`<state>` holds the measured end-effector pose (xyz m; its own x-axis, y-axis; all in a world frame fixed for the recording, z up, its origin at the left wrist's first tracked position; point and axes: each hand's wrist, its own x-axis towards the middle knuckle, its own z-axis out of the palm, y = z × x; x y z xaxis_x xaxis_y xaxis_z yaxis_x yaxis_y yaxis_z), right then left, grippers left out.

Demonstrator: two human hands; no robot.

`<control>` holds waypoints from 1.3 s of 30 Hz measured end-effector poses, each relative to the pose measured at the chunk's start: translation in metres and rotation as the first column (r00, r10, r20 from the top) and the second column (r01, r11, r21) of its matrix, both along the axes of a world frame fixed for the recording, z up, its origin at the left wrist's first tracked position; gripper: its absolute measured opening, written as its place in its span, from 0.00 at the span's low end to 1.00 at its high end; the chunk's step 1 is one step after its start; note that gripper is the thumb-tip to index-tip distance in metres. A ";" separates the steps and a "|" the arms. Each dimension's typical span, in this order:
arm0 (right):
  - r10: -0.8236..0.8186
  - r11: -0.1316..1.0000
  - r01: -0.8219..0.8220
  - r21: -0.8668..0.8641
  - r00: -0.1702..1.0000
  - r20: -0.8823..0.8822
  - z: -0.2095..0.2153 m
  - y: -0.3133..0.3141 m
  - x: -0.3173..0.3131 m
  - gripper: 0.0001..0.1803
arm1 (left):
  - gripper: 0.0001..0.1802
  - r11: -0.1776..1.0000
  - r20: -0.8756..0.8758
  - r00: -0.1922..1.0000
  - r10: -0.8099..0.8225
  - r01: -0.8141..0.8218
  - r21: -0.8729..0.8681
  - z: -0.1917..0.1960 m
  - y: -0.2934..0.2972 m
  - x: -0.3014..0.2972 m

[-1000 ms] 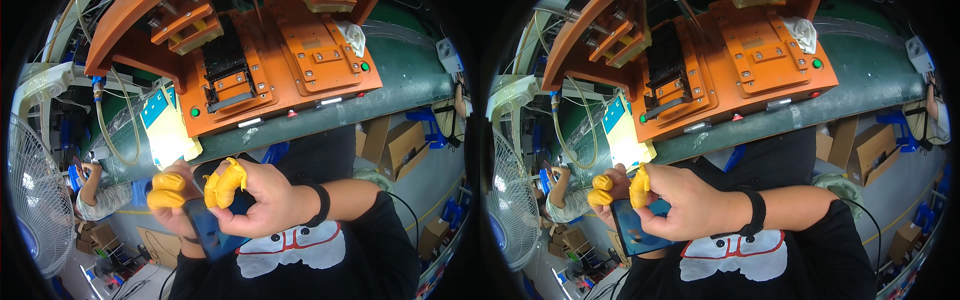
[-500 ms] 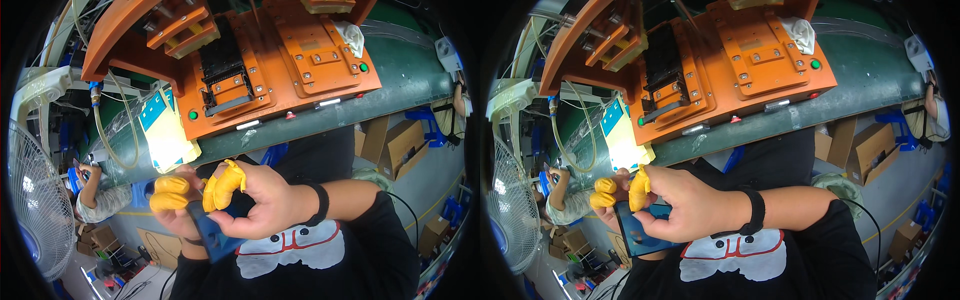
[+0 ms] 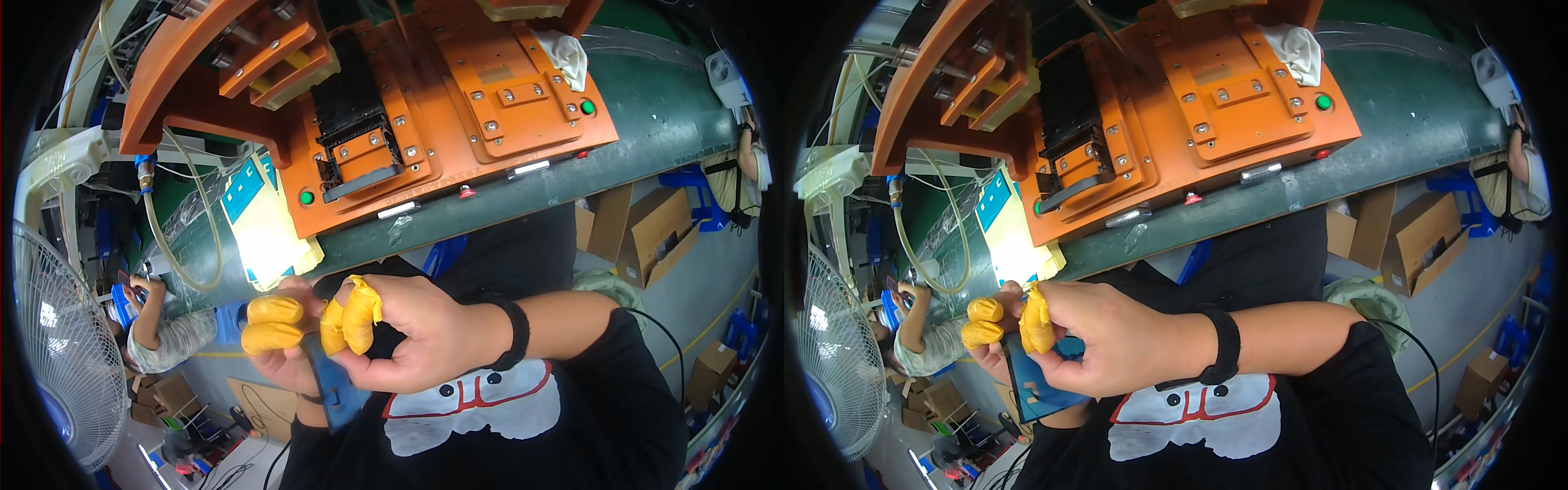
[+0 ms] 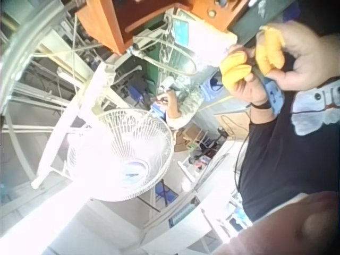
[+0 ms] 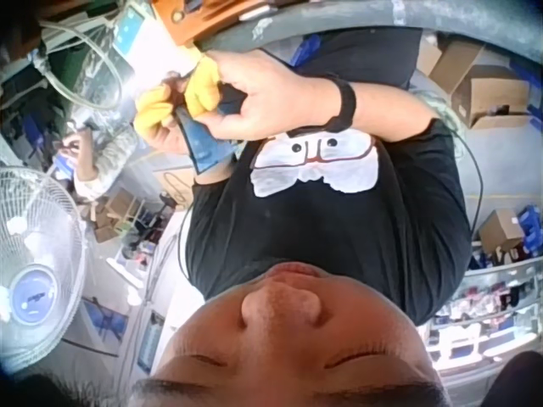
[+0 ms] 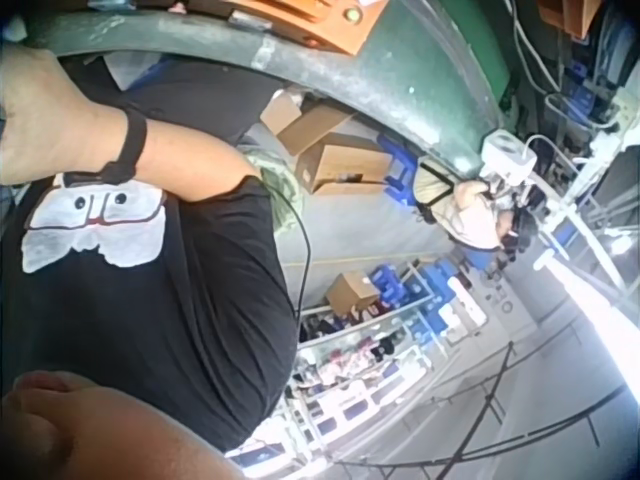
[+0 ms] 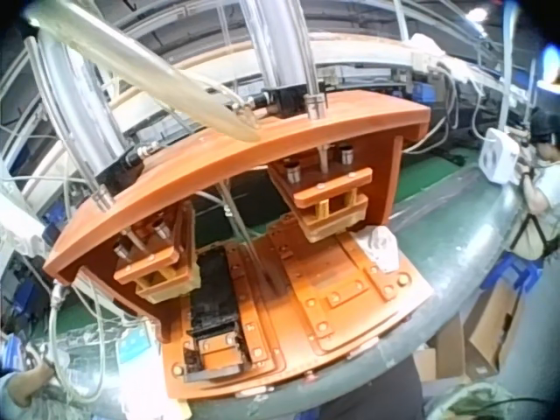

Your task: The person operates an orange press machine, repeatedly placing small blue rectangular items into the press, activating the mechanism, and removing the processed items. The person handles the items one at a time and places them into a tray.

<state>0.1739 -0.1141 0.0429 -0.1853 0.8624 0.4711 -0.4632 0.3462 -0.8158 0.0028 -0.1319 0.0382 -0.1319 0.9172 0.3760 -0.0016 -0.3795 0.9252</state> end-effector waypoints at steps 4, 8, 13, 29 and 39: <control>-0.013 1.000 0.013 -0.001 1.000 -0.001 -0.002 0.002 0.000 0.13 | 0.21 1.000 0.008 1.000 0.004 -0.003 -0.008 -0.004 0.000 -0.003; -0.078 0.997 0.079 -0.024 0.996 0.044 -0.005 0.005 0.001 0.15 | 0.24 0.995 0.037 0.999 0.012 -0.009 -0.096 -0.003 0.003 -0.008; -0.258 0.960 0.231 0.157 0.949 0.182 -0.013 0.032 0.025 0.15 | 0.25 0.990 -0.059 0.998 -0.008 0.016 0.140 -0.002 0.019 -0.004; -0.686 0.676 0.120 0.727 0.461 0.563 0.041 0.103 0.100 0.07 | 0.12 0.980 0.044 0.983 -0.177 0.172 0.100 0.011 0.058 -0.016; -0.537 0.828 0.555 -0.081 0.826 0.169 0.014 -0.023 0.323 0.16 | 0.10 0.969 -0.262 0.934 -0.241 0.216 -0.121 0.010 0.134 -0.010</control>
